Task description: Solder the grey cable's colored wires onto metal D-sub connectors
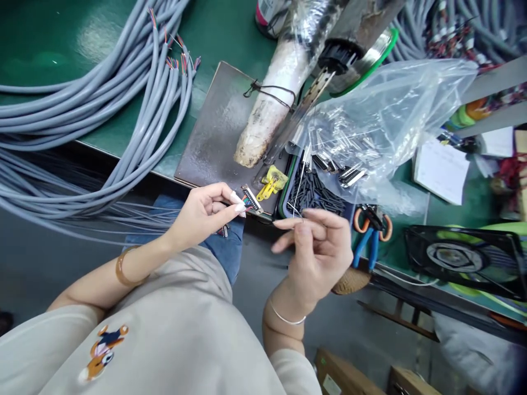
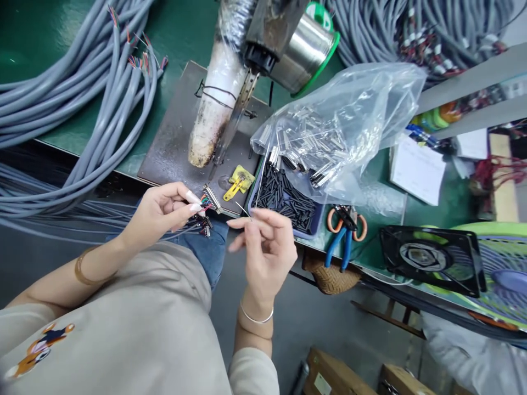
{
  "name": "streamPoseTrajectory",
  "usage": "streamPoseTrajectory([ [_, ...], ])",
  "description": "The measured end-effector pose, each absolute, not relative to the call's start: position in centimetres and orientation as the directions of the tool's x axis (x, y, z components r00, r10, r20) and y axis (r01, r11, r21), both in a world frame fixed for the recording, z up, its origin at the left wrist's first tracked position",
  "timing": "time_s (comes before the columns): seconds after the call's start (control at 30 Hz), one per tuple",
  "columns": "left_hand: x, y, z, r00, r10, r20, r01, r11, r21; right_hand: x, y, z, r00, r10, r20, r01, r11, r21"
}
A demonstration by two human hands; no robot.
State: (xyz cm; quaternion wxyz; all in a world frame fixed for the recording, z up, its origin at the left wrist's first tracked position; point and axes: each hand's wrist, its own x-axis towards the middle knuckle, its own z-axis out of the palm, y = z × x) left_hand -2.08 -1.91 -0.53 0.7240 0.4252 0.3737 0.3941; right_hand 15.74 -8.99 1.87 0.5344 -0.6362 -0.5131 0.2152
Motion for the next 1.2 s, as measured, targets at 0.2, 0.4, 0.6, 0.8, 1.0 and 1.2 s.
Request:
streamPoseTrajectory([
  [0.2, -2.1, -1.7, -0.4, 0.439, 0.867, -0.236, -0.278, 0.381, 0.882, 15.0, -8.1, -0.5, 0.307, 0.902, 0.303, 0.456, 0.140, -0.879],
  [0.4, -2.1, -2.0, -0.6, 0.463, 0.863, -0.205, -0.331, 0.382, 0.862, 14.1, -7.6, -1.0, 0.306, 0.906, 0.293, 0.412, 0.152, -0.898],
  [0.6, -1.7, -2.4, -1.0, 0.390, 0.896, -0.211, -0.377, 0.364, 0.852, 13.8, -7.9, -1.5, 0.309, 0.835, 0.455, 0.531, 0.245, -0.811],
  [0.8, -1.9, -2.5, -1.0, 0.373, 0.888, -0.269, -0.314, 0.394, 0.864, 13.7, -7.8, -1.9, 0.270, 0.807, 0.524, 0.571, 0.304, -0.762],
  [1.0, -1.9, -2.5, -0.8, 0.334, 0.919, -0.209, -0.301, 0.315, 0.900, 13.7, -7.8, -1.7, 0.230, 0.807, 0.543, 0.610, 0.315, -0.727],
  [1.2, -1.6, -2.9, -1.2, 0.290, 0.957, -0.029, -0.293, 0.117, 0.949, 13.8, -7.9, -1.7, 0.241, 0.798, 0.552, 0.623, 0.309, -0.718],
])
